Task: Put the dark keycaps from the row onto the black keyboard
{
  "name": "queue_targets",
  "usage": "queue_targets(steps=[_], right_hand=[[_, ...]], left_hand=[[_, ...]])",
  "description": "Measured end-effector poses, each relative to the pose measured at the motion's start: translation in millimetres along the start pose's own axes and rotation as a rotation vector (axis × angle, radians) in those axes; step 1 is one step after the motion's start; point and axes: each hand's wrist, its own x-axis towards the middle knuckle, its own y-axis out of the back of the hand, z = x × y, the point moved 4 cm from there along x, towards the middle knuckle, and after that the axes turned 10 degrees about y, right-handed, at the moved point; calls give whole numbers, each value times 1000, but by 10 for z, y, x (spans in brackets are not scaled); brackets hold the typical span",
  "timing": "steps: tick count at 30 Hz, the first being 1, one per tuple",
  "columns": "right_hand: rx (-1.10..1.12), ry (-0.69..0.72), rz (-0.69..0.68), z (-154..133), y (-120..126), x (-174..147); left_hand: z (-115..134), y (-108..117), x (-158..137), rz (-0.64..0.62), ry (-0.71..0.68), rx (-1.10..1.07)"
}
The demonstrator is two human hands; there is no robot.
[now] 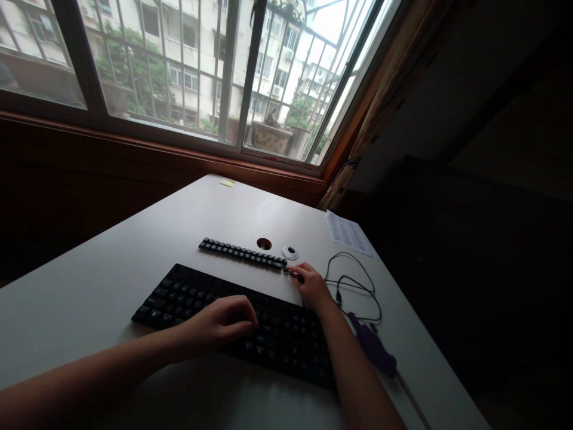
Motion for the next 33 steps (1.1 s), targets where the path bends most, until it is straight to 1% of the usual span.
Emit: queue_targets(steps=[5,11,33], right_hand=[[26,6,29,3,14,3],[49,2,6,11,-4,7],[52,1,-6,3,-5,2]], left_hand=[[-13,2,-2,0,-13,7],[-20,0,10,-2,-13,13],[-17,-6,6,2,-18,27]])
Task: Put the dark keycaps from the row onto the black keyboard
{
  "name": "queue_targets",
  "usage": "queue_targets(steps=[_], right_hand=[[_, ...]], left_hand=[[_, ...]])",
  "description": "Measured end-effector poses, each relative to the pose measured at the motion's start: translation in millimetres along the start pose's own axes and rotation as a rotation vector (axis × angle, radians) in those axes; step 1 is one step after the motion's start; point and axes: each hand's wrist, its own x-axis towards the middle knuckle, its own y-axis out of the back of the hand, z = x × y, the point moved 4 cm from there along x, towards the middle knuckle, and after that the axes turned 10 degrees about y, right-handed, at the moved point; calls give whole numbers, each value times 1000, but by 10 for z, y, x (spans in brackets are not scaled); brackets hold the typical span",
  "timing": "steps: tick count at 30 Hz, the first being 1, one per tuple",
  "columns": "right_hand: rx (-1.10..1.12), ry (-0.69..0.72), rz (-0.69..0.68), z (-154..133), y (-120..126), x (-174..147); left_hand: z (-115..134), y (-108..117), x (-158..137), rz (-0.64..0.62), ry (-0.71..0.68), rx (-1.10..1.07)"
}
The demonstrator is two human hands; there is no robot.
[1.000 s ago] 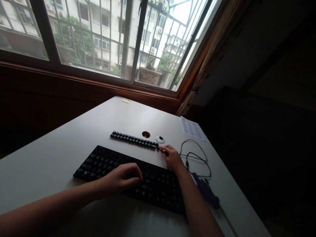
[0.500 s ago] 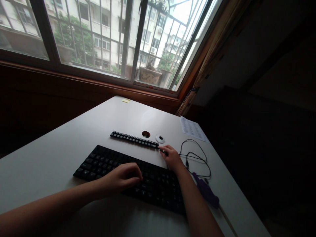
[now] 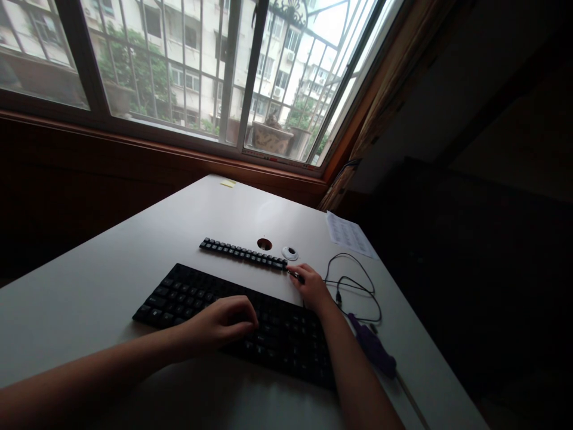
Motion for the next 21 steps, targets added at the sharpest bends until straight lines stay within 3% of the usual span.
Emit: queue_targets(steps=[21], right_hand=[[-14,18,-18,14,-25,-10]], left_hand=[[6,-4,10,-8,-21,10]])
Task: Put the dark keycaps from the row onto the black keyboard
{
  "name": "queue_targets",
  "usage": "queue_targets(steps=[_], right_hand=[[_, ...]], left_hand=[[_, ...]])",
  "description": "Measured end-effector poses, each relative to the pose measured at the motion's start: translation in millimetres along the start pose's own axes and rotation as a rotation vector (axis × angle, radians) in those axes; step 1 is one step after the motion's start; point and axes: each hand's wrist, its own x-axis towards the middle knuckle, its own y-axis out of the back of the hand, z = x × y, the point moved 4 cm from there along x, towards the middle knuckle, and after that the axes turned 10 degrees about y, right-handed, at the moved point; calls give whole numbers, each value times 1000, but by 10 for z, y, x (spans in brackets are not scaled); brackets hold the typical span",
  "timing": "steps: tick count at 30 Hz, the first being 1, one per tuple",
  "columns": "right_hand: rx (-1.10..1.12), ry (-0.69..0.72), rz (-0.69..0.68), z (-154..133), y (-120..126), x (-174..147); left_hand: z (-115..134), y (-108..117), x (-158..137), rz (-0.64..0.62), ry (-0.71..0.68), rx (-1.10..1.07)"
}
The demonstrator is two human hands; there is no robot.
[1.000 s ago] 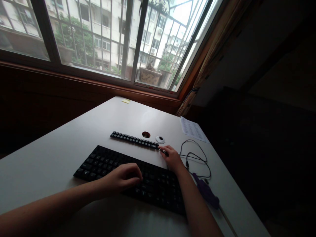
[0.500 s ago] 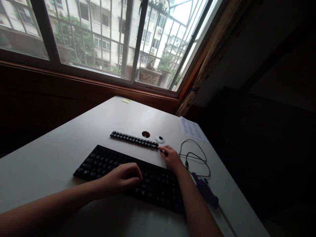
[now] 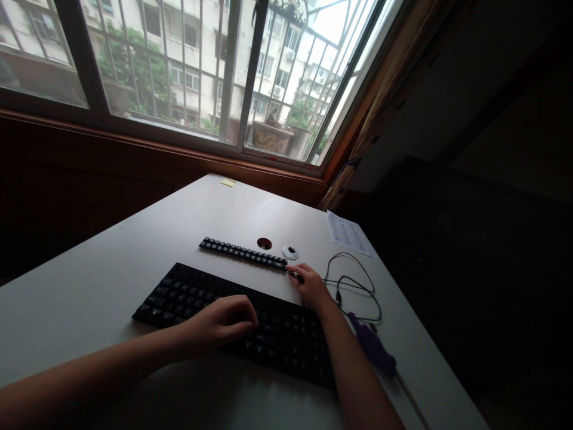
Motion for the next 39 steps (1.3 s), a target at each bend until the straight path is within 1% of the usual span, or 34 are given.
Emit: queue_targets(steps=[11,27,30,34,36,39], right_hand=[[3,5,-2,-19,13,2],[49,38,41,-20,29,-5],[73,40,88,-66,92,3],[101,7,206,-130,248,-10],[116,-31,259,-145,337,-26],[140,-130,336,-134,470,-52]], left_hand=[[9,3,-12,5,5,7],[14,10,-9,13,3,16],[8,4,-13,4,3,3],[20,1,-21,4,-1,0],[31,3,-27,13,-8,17],[47,6,-31,17,-23,42]])
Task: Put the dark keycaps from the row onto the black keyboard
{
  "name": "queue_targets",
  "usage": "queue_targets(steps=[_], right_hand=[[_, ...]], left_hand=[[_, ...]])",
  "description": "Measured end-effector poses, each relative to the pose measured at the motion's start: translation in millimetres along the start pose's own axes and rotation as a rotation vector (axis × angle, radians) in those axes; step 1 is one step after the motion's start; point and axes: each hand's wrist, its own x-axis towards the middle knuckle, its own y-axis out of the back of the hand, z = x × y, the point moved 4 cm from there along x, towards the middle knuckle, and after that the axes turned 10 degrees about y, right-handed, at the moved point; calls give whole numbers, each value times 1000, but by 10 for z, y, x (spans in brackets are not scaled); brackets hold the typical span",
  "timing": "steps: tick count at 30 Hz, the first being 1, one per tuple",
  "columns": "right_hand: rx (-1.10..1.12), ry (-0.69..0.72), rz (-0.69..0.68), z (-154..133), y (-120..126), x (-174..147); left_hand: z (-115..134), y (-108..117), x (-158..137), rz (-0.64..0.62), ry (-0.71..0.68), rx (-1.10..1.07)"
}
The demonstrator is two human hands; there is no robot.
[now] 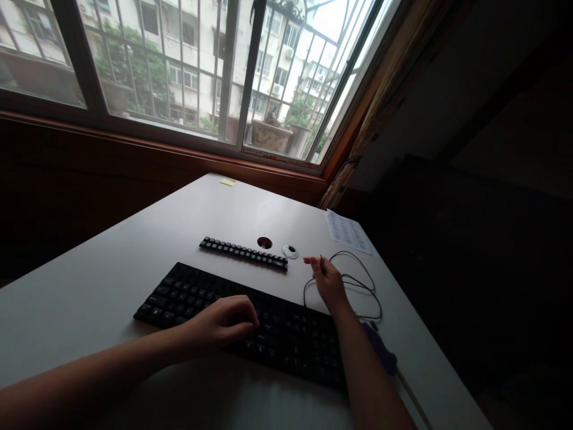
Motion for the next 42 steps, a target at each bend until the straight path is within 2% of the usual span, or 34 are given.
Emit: queue_targets(steps=[2,8,15,21,26,30,37,42], right_hand=[[-2,-46,49,-5,86,17],[-175,-13,158,-126,363,25],[-67,-257,-19,-278,425,-198],[55,-288,-94,-419,443,-420],[204,-289,-110,-444,461,-601],[158,-245,-139,-443,378,-664],[72,-21,-131,-574,182,-651],[88,44,-221,-600,9,-694]], left_hand=[[7,1,2,4,-18,16],[-10,-68,-15,25,-156,148],[8,-241,-101,48,-336,341],[164,-271,-172,18,-451,600],[90,-289,-174,10,-469,782],[-53,-323,-137,10,-437,876],[-134,-340,-120,-3,-416,903],[-152,-331,-124,9,-422,887]])
